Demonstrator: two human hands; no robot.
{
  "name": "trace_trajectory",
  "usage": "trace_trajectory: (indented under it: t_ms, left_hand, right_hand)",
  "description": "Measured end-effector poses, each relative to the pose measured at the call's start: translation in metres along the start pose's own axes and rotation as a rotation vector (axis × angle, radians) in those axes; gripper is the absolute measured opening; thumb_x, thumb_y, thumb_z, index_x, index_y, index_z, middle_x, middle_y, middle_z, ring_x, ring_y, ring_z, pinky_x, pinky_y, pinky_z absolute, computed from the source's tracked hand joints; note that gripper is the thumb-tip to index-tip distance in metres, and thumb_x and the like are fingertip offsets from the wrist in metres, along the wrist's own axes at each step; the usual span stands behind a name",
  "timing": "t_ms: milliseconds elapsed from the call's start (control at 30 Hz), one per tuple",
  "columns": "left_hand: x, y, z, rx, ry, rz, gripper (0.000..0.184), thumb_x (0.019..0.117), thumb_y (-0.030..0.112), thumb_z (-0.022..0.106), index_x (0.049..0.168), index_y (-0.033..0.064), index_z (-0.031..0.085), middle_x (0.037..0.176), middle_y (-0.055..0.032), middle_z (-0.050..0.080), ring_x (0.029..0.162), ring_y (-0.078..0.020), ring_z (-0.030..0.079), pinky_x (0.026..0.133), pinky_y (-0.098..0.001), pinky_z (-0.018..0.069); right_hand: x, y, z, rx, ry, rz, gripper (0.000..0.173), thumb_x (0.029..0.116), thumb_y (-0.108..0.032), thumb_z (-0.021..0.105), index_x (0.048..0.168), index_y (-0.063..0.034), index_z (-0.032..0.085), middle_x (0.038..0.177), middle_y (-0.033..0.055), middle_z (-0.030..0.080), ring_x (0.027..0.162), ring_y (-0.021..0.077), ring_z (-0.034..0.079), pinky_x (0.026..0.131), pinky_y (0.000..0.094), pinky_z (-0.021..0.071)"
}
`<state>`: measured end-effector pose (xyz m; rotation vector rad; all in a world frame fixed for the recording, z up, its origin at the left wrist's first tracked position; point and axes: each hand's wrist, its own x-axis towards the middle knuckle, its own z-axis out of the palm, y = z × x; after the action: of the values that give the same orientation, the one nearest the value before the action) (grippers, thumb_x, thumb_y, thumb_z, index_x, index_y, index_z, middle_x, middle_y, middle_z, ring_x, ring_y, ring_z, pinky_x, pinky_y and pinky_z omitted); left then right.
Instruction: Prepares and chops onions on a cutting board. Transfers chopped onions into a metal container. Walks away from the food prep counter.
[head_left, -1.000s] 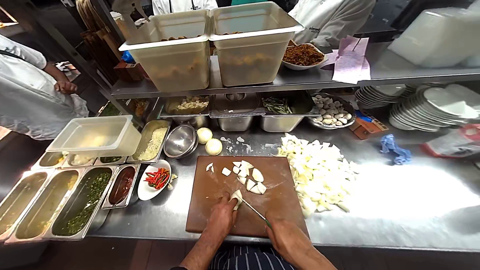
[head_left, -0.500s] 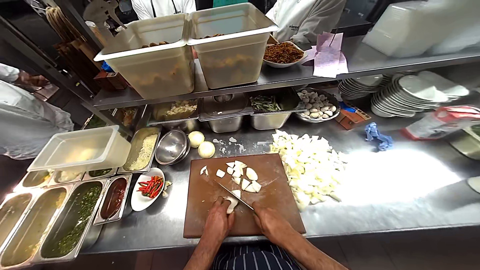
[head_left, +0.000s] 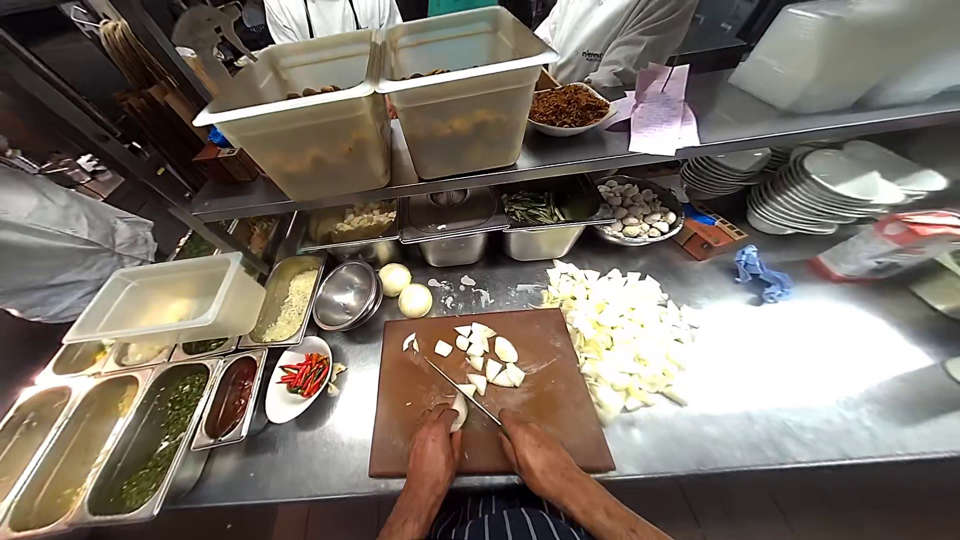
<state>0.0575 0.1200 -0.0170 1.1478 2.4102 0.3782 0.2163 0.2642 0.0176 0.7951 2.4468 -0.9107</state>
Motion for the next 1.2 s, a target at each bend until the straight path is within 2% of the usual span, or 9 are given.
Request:
trace_trajectory:
  t_ms: [200, 433, 533, 600, 700, 867, 1033, 1133, 1200]
  left_hand:
    - [0.010, -0.023, 0.001, -0.073, 0.082, 0.136, 0.023, 0.0935, 0.018, 0.068, 0.114, 0.0118, 0.077, 0.125, -0.0090, 0.070, 0.122, -0.0253, 0.063, 0.108, -0.0403, 0.0501]
    - [-0.012, -0.031, 0.010, -0.117, 0.110, 0.137, 0.031, 0.0978, 0.020, 0.062, 0.125, 0.0133, 0.074, 0.135, -0.0123, 0.064, 0.129, -0.0275, 0.059, 0.112, -0.0415, 0.0475]
    - [-0.014, -0.037, 0.015, -0.127, 0.203, 0.174, 0.024, 0.1011, 0.014, 0.058, 0.114, 0.0077, 0.077, 0.127, -0.0122, 0.070, 0.122, -0.0253, 0.066, 0.108, -0.0397, 0.0517]
    - [-0.013, -0.035, 0.018, -0.122, 0.265, 0.194, 0.021, 0.1001, 0.013, 0.059, 0.107, 0.0053, 0.078, 0.120, -0.0122, 0.073, 0.118, -0.0256, 0.068, 0.105, -0.0401, 0.0538]
    - [-0.012, -0.031, 0.019, -0.096, 0.306, 0.194, 0.020, 0.0988, 0.012, 0.061, 0.104, 0.0057, 0.079, 0.115, -0.0111, 0.075, 0.113, -0.0252, 0.070, 0.103, -0.0395, 0.0551]
    - [-0.003, -0.022, 0.027, -0.102, 0.301, 0.206, 0.019, 0.0986, 0.013, 0.061, 0.104, 0.0060, 0.078, 0.114, -0.0101, 0.074, 0.113, -0.0234, 0.070, 0.103, -0.0379, 0.0548]
    - [0.043, 0.041, 0.014, -0.080, 0.328, 0.390, 0.023, 0.0924, 0.016, 0.062, 0.109, 0.0133, 0.078, 0.120, -0.0063, 0.071, 0.116, -0.0254, 0.065, 0.100, -0.0427, 0.0547]
    - [0.089, 0.082, -0.001, 0.062, 0.117, 0.430, 0.046, 0.0964, 0.010, 0.051, 0.137, 0.0258, 0.065, 0.146, -0.0020, 0.059, 0.133, -0.0285, 0.055, 0.107, -0.0522, 0.0465]
    - [0.126, 0.100, -0.013, 0.204, -0.093, 0.447, 0.052, 0.0973, 0.006, 0.050, 0.143, 0.0290, 0.059, 0.154, -0.0015, 0.052, 0.143, -0.0335, 0.044, 0.111, -0.0606, 0.0367]
  right_hand:
    - [-0.037, -0.040, -0.055, -0.144, -0.200, 0.070, 0.036, 0.1056, -0.027, 0.046, 0.136, -0.0084, 0.051, 0.112, 0.0227, 0.069, 0.107, 0.0432, 0.068, 0.086, 0.0617, 0.0552]
    - [0.007, -0.008, 0.002, -0.042, -0.042, -0.063, 0.036, 0.1081, -0.035, 0.038, 0.128, -0.0103, 0.054, 0.101, 0.0182, 0.070, 0.099, 0.0386, 0.071, 0.083, 0.0571, 0.0564]
    - [-0.014, -0.019, -0.023, -0.065, -0.073, -0.072, 0.035, 0.1081, -0.036, 0.039, 0.127, -0.0100, 0.053, 0.098, 0.0181, 0.070, 0.097, 0.0384, 0.071, 0.082, 0.0563, 0.0563]
    - [-0.032, -0.038, -0.041, -0.118, -0.176, -0.016, 0.034, 0.1067, -0.030, 0.043, 0.130, -0.0078, 0.053, 0.106, 0.0214, 0.069, 0.104, 0.0414, 0.069, 0.085, 0.0594, 0.0551]
    - [-0.020, -0.040, -0.022, -0.129, -0.197, 0.000, 0.036, 0.1062, -0.029, 0.044, 0.133, -0.0072, 0.052, 0.110, 0.0226, 0.069, 0.107, 0.0428, 0.069, 0.086, 0.0609, 0.0551]
    - [0.005, 0.005, 0.023, 0.128, 0.016, -0.122, 0.036, 0.1070, -0.040, 0.042, 0.123, -0.0112, 0.057, 0.094, 0.0153, 0.069, 0.090, 0.0344, 0.071, 0.079, 0.0550, 0.0565]
    - [-0.046, 0.065, 0.007, 0.504, 0.375, 0.057, 0.041, 0.1040, -0.045, 0.050, 0.118, -0.0091, 0.062, 0.076, 0.0085, 0.063, 0.067, 0.0243, 0.064, 0.065, 0.0475, 0.0547]
    - [-0.070, 0.103, 0.002, 0.733, 0.447, 0.236, 0.036, 0.1043, -0.040, 0.052, 0.125, -0.0112, 0.058, 0.071, 0.0093, 0.061, 0.051, 0.0235, 0.061, 0.050, 0.0449, 0.0555]
    - [-0.082, 0.118, 0.005, 0.867, 0.451, 0.302, 0.031, 0.1045, -0.038, 0.052, 0.121, -0.0112, 0.056, 0.067, 0.0092, 0.057, 0.046, 0.0233, 0.056, 0.044, 0.0428, 0.0526]
